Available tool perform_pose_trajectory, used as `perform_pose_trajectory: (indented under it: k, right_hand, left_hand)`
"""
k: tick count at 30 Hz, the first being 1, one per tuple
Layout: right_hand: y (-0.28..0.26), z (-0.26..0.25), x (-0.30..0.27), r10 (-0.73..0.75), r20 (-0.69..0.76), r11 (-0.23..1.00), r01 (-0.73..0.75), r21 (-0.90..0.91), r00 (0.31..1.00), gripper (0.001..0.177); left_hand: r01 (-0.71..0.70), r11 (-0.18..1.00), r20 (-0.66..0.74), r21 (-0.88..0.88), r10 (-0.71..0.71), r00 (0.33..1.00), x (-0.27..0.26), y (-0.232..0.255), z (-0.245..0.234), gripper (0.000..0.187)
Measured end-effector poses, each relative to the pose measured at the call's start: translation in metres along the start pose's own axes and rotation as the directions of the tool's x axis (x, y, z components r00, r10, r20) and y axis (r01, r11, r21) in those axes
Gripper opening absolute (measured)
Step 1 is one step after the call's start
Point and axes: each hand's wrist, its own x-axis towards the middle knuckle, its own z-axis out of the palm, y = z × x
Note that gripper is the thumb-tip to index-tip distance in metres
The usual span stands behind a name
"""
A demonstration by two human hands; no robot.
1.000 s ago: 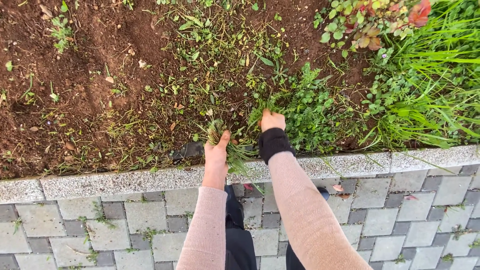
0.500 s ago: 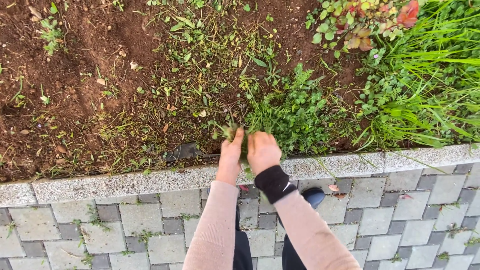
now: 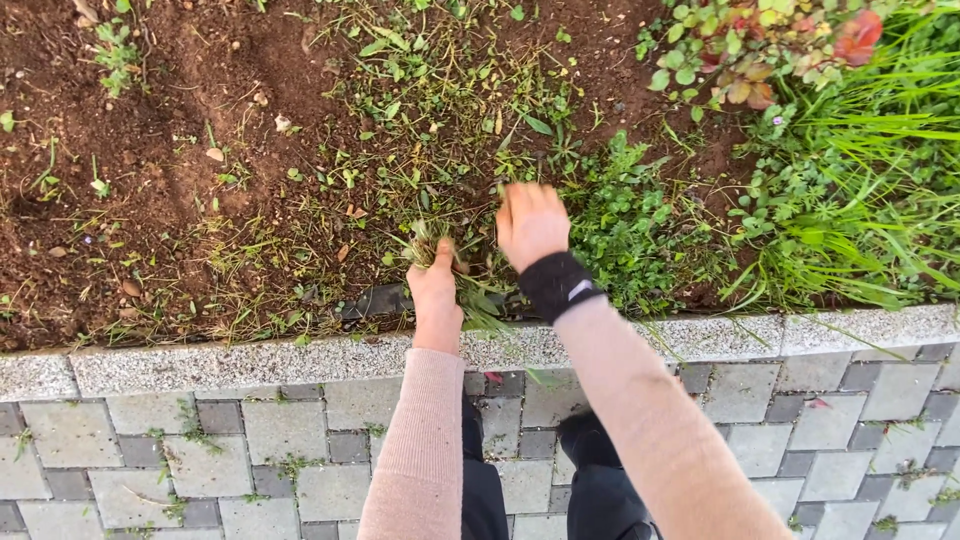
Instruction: The person pulls weeds by hand from a garden bed along a paved walkway. They gather the uprooted weeds into a growing bunch in their left hand and continue clearing the soil area.
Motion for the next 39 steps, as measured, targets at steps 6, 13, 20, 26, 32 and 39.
perform_pose_trajectory:
  k: [6, 13, 20, 26, 32, 39]
  right_hand:
    - [0.006, 0.005, 0.021, 0.124, 0.309, 0.812, 0.083, -0.577, 0.943, 0.038]
    - [0.001, 0.009, 0.028, 0.184, 0.212, 0.816, -0.029, -0.578, 0.96, 0.029]
    - [0.001, 0.012, 0.025, 0.253, 0.516, 0.71, 0.205, -0.674, 0.818, 0.032]
    - [0.03, 0.039, 0.027, 0.178, 0.514, 0.798, 0.183, -0.574, 0.839, 0.032]
    - [0.035, 0.033, 0.021, 0.238, 0.478, 0.874, 0.028, -0.485, 0.845, 0.03]
    - [0.027, 0.005, 0.012, 0.37, 0.456, 0.905, -0.204, -0.372, 0.809, 0.036]
  left_hand:
    - [-0.031, 0.993, 0.037, -0.114, 0.035, 0.999, 0.015, -0.013, -0.024, 0.023]
    - [-0.037, 0.989, 0.053, -0.144, 0.045, 0.998, 0.024, -0.014, -0.034, 0.024]
    - [-0.064, 0.977, 0.056, -0.203, 0.077, 0.995, 0.028, -0.013, -0.04, 0.019]
    - [-0.077, 0.973, 0.066, -0.217, 0.093, 0.993, 0.046, -0.026, -0.044, 0.018]
    - [-0.024, 0.975, 0.066, -0.222, 0.04, 0.997, 0.035, -0.036, -0.043, 0.02]
    - [-0.005, 0.977, 0.071, -0.214, 0.02, 0.997, 0.027, -0.048, -0.038, 0.019]
